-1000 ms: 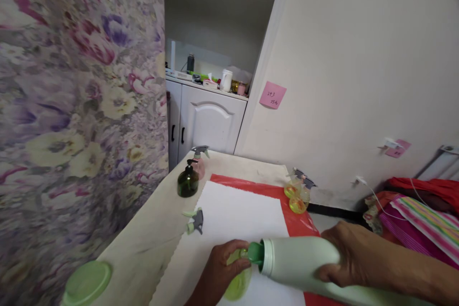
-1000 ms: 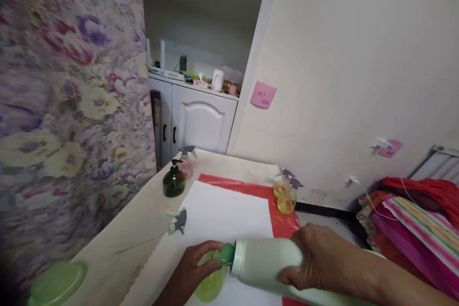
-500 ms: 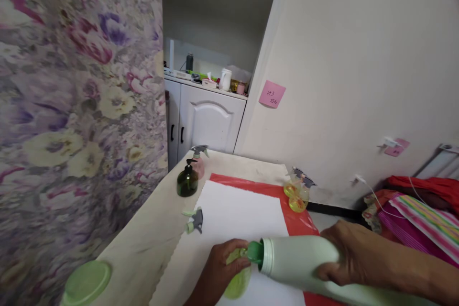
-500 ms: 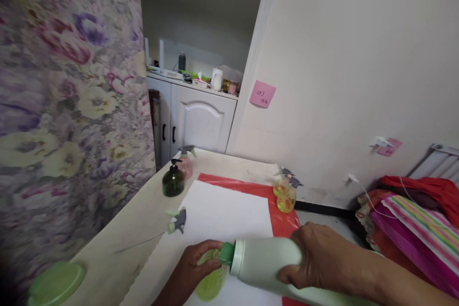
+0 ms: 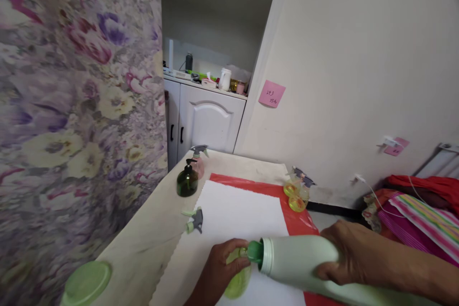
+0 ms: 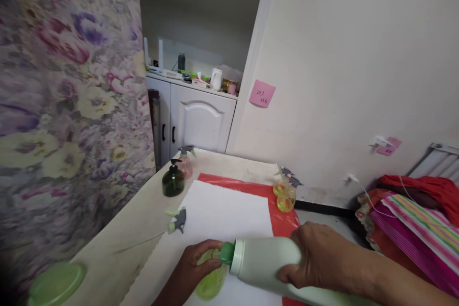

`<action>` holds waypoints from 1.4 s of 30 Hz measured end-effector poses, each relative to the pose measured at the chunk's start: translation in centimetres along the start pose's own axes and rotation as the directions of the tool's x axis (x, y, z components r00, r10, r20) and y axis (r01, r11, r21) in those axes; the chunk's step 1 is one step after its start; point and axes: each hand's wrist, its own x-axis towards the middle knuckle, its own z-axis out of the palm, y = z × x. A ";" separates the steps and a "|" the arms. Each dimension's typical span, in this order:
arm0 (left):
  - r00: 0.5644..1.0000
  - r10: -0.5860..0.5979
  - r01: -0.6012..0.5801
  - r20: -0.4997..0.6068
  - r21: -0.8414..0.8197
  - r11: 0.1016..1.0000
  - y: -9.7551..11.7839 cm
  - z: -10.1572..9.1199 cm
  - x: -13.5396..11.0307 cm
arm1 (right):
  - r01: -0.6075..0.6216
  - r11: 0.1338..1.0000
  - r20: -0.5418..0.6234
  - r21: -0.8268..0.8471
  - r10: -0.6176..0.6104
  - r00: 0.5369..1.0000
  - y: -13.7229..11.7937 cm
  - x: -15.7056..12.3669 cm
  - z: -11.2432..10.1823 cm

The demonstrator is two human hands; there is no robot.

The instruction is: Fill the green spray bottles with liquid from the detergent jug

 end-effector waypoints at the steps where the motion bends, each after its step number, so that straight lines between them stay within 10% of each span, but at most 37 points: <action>1: 1.000 -0.002 0.002 0.001 0.001 1.000 0.0 0.0 0.0 | 0.005 1.000 -0.002 -0.003 -0.005 1.000 0.1 0.0 0.1; 42: 1.000 -0.001 0.001 0.002 -0.003 1.000 0.1 0.2 0.3 | -0.017 1.000 0.027 -0.009 0.017 0.999 0.5 -0.2 0.0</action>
